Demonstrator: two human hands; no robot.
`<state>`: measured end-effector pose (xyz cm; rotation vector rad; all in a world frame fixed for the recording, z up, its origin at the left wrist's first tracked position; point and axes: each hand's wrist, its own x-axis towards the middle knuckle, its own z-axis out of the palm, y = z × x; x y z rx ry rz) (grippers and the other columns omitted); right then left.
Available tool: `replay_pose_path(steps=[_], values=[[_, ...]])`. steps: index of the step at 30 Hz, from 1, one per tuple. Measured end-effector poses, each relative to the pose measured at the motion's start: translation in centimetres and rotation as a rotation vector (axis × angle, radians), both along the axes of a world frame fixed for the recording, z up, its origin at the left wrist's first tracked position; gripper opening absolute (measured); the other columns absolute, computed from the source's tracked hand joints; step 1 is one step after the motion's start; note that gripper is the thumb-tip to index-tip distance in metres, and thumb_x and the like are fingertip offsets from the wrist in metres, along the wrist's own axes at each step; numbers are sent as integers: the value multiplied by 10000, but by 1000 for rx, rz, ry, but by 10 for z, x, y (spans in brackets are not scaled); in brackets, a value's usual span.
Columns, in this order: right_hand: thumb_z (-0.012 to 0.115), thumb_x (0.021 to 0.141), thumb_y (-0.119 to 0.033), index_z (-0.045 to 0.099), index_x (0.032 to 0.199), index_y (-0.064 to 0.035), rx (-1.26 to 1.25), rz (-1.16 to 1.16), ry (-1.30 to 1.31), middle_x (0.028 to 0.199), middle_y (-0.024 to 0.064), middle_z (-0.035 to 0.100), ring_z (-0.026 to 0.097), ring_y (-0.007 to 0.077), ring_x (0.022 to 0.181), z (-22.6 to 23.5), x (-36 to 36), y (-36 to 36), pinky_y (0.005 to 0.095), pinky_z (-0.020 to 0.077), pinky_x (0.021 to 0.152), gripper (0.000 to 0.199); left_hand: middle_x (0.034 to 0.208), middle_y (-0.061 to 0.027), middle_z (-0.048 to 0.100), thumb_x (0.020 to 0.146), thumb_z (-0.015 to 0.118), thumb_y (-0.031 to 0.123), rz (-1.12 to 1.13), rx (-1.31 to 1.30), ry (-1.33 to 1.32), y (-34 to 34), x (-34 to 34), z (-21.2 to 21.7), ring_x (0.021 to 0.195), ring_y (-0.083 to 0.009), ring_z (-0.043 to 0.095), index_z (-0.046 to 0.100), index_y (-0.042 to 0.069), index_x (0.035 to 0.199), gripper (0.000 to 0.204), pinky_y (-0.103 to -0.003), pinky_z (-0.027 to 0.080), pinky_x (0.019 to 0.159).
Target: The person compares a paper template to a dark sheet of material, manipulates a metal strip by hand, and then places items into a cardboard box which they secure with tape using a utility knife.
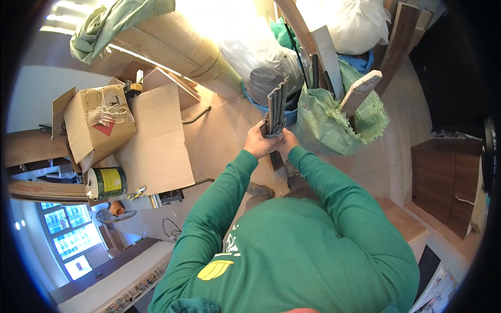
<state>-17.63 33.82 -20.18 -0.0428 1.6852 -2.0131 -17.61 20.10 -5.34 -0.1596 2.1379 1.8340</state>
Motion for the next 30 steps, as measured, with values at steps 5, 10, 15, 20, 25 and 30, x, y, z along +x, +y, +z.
replay_pose_path(steps=[5, 10, 15, 20, 25, 30], values=[[851, 756, -199, 521, 1337, -124, 129, -11, 211, 1094, 102, 702, 695, 192, 951, -14, -8, 2, 352, 567, 817, 672, 1042, -69, 733, 824, 790, 60, 33, 59, 61, 7, -5, 5, 963, -132, 663, 678, 13, 1169, 366, -312, 535, 877], [859, 746, -196, 532, 1323, -107, 344, 70, 97, 1113, 109, 708, 691, 214, 1005, 41, 4, 12, 368, 553, 875, 669, 1022, -72, 735, 829, 788, 66, -11, -83, 320, 15, -12, 58, 922, -132, 675, 668, -3, 1174, 372, -304, 538, 829], [867, 743, -173, 543, 1301, -54, 342, -51, 232, 1165, 137, 706, 682, 246, 1062, 33, -2, 6, 375, 529, 942, 657, 951, -60, 715, 893, 737, 101, -81, -291, 500, 22, -26, 135, 884, -103, 647, 676, -5, 1157, 290, -288, 530, 796], [843, 767, -136, 541, 1316, -35, 139, -134, 52, 1191, 134, 704, 673, 240, 1111, 11, -11, 9, 368, 521, 961, 634, 1062, -56, 714, 966, 634, 121, 11, 80, 489, 39, -52, 149, 961, -121, 642, 667, 11, 1193, 254, -297, 513, 861], [812, 780, -86, 554, 1286, -21, 254, -171, 5, 1181, 128, 708, 677, 229, 1098, 40, -24, 21, 367, 534, 950, 571, 976, -39, 685, 946, 649, 190, -182, 223, 400, 59, -96, 165, 889, -124, 628, 683, -12, 1105, 259, -298, 516, 843], [815, 780, -93, 552, 1274, -8, 270, -102, -14, 1199, 142, 699, 671, 230, 1109, 58, -28, 33, 361, 530, 962, 566, 862, -65, 671, 774, 836, 301, -324, -151, 476, 84, -103, 191, 764, -144, 621, 655, -1, 901, 374, -308, 532, 733]])
